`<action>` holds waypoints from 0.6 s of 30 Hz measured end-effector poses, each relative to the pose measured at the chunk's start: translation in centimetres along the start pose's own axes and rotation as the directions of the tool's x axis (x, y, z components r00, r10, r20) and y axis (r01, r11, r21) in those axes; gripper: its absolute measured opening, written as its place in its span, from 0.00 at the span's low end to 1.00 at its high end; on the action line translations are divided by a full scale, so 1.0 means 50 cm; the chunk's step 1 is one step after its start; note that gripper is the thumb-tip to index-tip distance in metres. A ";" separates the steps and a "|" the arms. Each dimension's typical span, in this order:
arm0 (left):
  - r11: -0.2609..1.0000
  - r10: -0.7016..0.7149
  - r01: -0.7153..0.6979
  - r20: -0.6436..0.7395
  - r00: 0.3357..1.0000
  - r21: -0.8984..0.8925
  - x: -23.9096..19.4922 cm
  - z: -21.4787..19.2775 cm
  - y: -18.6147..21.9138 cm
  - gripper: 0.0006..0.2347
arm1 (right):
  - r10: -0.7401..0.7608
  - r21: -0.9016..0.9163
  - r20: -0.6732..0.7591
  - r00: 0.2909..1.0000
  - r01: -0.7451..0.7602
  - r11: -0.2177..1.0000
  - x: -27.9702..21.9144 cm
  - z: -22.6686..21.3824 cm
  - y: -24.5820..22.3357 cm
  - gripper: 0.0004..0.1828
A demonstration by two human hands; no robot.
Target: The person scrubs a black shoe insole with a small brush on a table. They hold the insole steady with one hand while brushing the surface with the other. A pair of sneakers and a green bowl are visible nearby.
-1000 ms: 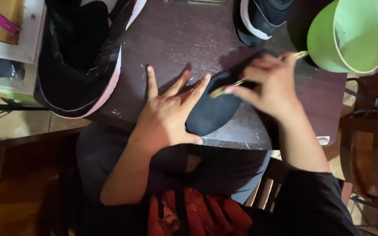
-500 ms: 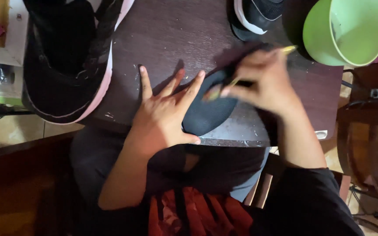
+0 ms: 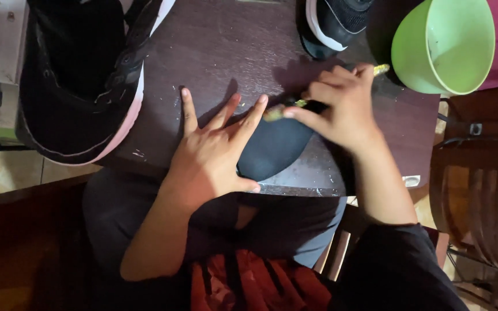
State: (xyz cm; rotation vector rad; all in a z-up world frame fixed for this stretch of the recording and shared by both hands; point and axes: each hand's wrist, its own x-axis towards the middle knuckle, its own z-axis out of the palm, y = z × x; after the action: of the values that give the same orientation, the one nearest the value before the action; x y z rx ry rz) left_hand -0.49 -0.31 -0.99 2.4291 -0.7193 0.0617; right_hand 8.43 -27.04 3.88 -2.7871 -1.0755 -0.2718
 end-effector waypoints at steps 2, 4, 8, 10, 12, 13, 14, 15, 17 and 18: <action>0.999 -0.023 0.022 0.036 0.999 0.027 -0.002 0.000 -0.001 0.67 | -0.027 0.080 0.064 0.998 0.022 0.997 -0.005 -0.007 0.006 0.25; 1.000 -0.003 0.003 0.007 1.000 -0.003 -0.005 0.000 -0.001 0.67 | 0.069 0.070 0.005 0.998 -0.069 0.995 -0.012 0.004 0.003 0.27; 1.000 -0.006 0.006 -0.009 1.000 0.008 -0.003 -0.003 0.001 0.67 | -0.218 0.068 -0.096 0.971 0.225 0.972 0.019 0.010 -0.084 0.29; 0.999 0.006 -0.009 -0.052 0.999 -0.049 -0.006 -0.008 0.002 0.63 | -0.303 0.192 0.034 0.953 0.291 0.937 0.021 -0.011 -0.077 0.24; 1.000 0.003 -0.004 -0.054 0.999 -0.031 -0.008 -0.011 0.003 0.61 | -0.182 0.143 0.008 0.983 0.179 0.974 0.006 0.004 -0.054 0.24; 1.000 0.002 -0.003 -0.064 0.998 -0.016 -0.006 -0.011 0.004 0.58 | -0.063 0.088 -0.023 0.998 0.065 0.994 0.001 0.009 -0.039 0.24; 1.000 0.001 -0.002 -0.061 0.998 -0.021 -0.008 -0.009 0.004 0.58 | -0.059 0.089 -0.018 0.998 0.061 0.994 0.004 0.013 -0.062 0.24; 0.999 -0.001 -0.001 -0.069 0.998 -0.035 -0.009 -0.006 0.005 0.58 | -0.136 0.116 -0.024 0.990 0.138 0.984 0.006 0.016 -0.085 0.25; 0.999 0.002 -0.006 -0.083 0.997 -0.044 -0.004 -0.005 0.006 0.58 | -0.213 0.135 -0.038 0.976 0.216 0.967 0.013 0.009 -0.098 0.27; 0.999 -0.002 -0.001 -0.078 0.997 -0.038 -0.004 -0.008 0.008 0.55 | -0.257 0.191 0.026 0.966 0.248 0.950 0.014 0.002 -0.095 0.26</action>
State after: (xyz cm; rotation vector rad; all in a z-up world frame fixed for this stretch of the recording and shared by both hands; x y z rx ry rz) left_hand -0.81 -0.27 -0.50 2.3771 -0.6788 0.1408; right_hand 5.72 -23.10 4.27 -2.5038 -1.3952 -0.1195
